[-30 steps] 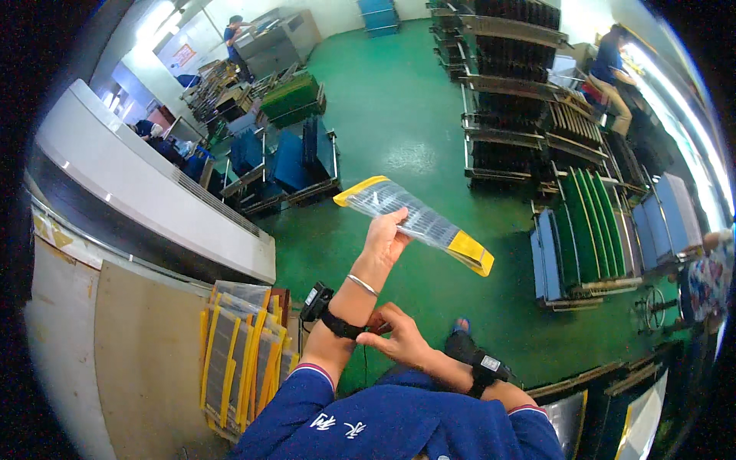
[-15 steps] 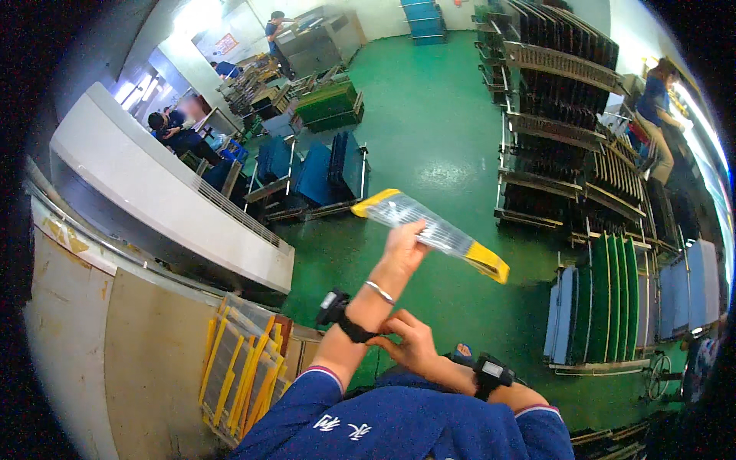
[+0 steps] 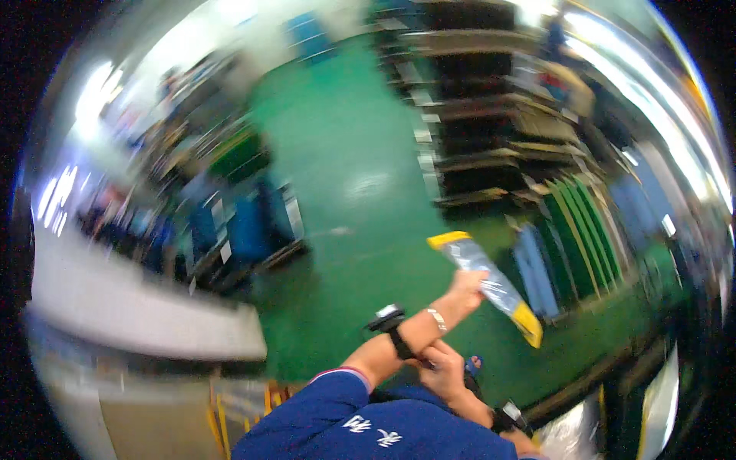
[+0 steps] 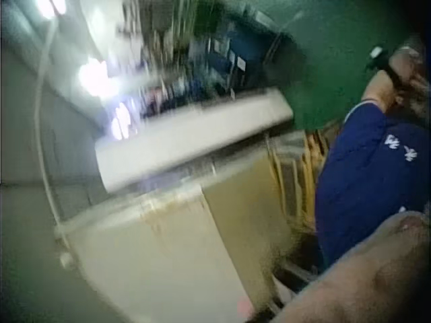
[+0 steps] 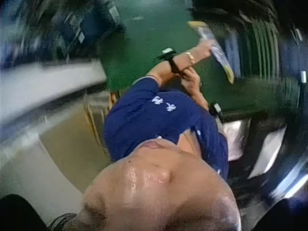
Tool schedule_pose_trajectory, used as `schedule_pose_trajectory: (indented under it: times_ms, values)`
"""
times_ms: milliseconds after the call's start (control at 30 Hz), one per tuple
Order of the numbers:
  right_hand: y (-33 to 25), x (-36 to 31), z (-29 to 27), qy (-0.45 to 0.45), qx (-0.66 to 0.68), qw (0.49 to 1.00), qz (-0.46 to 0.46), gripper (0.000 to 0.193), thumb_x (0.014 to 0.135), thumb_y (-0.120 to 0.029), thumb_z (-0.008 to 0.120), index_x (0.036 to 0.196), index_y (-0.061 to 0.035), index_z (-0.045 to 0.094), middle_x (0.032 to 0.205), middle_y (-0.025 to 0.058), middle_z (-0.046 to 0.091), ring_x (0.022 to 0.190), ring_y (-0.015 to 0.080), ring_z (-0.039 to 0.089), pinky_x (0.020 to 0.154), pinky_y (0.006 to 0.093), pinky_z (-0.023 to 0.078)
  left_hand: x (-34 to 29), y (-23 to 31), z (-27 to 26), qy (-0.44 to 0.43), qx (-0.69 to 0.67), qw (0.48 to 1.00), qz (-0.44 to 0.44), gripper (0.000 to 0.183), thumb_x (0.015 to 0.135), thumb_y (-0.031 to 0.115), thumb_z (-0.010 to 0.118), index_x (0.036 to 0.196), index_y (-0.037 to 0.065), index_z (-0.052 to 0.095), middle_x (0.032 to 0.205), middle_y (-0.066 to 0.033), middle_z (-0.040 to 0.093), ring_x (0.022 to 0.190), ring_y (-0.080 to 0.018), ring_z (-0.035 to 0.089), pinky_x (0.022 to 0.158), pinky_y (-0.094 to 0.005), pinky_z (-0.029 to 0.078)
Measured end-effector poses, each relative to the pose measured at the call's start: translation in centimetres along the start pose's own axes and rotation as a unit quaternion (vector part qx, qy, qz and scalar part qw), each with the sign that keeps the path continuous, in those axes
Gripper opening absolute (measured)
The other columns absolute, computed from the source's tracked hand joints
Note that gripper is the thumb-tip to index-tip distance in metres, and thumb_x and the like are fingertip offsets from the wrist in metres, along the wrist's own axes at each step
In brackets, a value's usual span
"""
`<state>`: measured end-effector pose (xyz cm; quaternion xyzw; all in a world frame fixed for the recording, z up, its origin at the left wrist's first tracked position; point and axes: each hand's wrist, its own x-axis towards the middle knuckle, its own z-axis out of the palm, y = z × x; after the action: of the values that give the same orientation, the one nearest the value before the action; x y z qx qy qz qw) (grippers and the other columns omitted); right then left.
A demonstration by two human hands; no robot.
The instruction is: The recorder is sorting and organizing mesh sheets protected by yellow-edged plastic sleeves at a fabrication station and placing them into a storage rack.
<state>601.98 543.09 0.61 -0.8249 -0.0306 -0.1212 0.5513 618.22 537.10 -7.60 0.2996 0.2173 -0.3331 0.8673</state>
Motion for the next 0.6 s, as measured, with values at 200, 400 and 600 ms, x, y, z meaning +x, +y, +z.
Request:
schedule_pose_trajectory:
  times_ms: [200, 400, 600]
  values:
    - [-0.2, -3.3, -2.1, 0.145, -0.042, 0.987, 0.049, 0.019, 0.064, -0.018, 0.074, 0.074, -0.0053, 0.063, 0.078, 0.0077, 0.061, 0.07, 0.0243, 0.06, 0.061, 0.0319, 0.048, -4.0, -6.0, 3.0, -0.105, 0.181, 0.975, -0.077, 0.022, 0.075, -0.008, 0.052, 0.095, 0.0, 0.048, 0.081, -0.0085, 0.052, 0.07, -0.0241, 0.057, 0.063, -0.0427, 0.052]
    - [-2.3, -10.4, -6.2, 0.245, -0.127, 0.957, 0.087, 0.025, 0.066, -0.028, 0.073, 0.074, -0.0064, 0.064, 0.078, 0.0075, 0.061, 0.074, 0.0252, 0.06, 0.064, 0.0331, 0.048, -11.0, -16.6, 7.2, -0.246, 0.337, 0.88, -0.227, 0.015, 0.079, -0.002, 0.053, 0.093, 0.002, 0.049, 0.082, -0.0072, 0.055, 0.072, -0.0241, 0.058, 0.06, -0.044, 0.051]
    - [-8.3, -3.5, 4.0, 0.393, -0.212, 0.878, 0.176, 0.023, 0.065, -0.028, 0.069, 0.073, -0.0077, 0.062, 0.077, 0.0074, 0.059, 0.075, 0.0278, 0.058, 0.063, 0.0376, 0.048, -14.0, -9.8, 4.7, -0.309, 0.406, 0.774, -0.375, 0.018, 0.08, -0.005, 0.049, 0.097, 0.002, 0.049, 0.086, -0.0094, 0.055, 0.075, -0.0248, 0.058, 0.063, -0.0462, 0.052]
